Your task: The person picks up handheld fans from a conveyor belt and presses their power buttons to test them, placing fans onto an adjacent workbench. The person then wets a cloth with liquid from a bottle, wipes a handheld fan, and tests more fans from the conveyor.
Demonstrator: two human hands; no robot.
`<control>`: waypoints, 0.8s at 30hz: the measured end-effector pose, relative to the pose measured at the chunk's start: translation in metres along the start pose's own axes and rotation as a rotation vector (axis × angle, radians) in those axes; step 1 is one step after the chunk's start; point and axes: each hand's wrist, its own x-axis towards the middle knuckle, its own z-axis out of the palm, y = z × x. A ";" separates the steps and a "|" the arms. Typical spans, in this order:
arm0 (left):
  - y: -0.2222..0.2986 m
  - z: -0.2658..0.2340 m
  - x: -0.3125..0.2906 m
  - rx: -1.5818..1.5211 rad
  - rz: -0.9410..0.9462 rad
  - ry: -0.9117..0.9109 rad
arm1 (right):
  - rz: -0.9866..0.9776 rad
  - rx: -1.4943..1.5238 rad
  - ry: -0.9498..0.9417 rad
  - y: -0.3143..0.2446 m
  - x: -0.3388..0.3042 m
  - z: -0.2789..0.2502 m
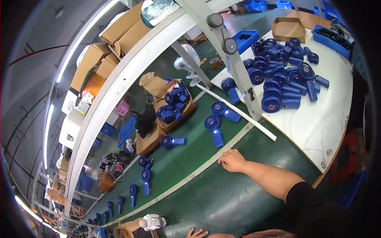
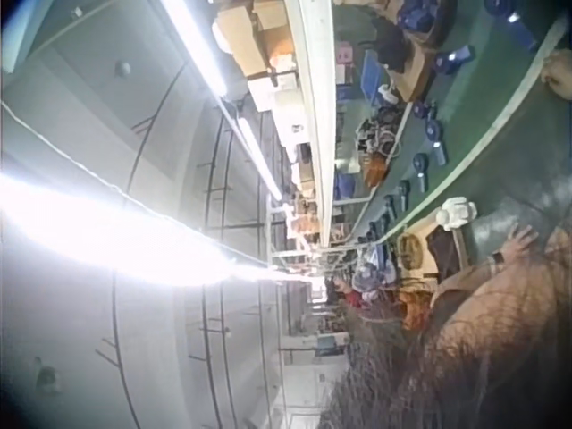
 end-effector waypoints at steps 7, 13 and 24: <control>-0.009 -0.036 0.030 -0.011 -0.004 0.034 | 0.013 0.000 -0.018 -0.002 0.002 0.000; -0.007 -0.072 0.047 -0.743 -0.450 -0.378 | 0.009 -0.008 0.003 0.003 0.004 0.000; -0.018 -0.109 0.087 -0.927 -0.644 -0.663 | 0.024 0.007 -0.044 -0.003 0.002 -0.004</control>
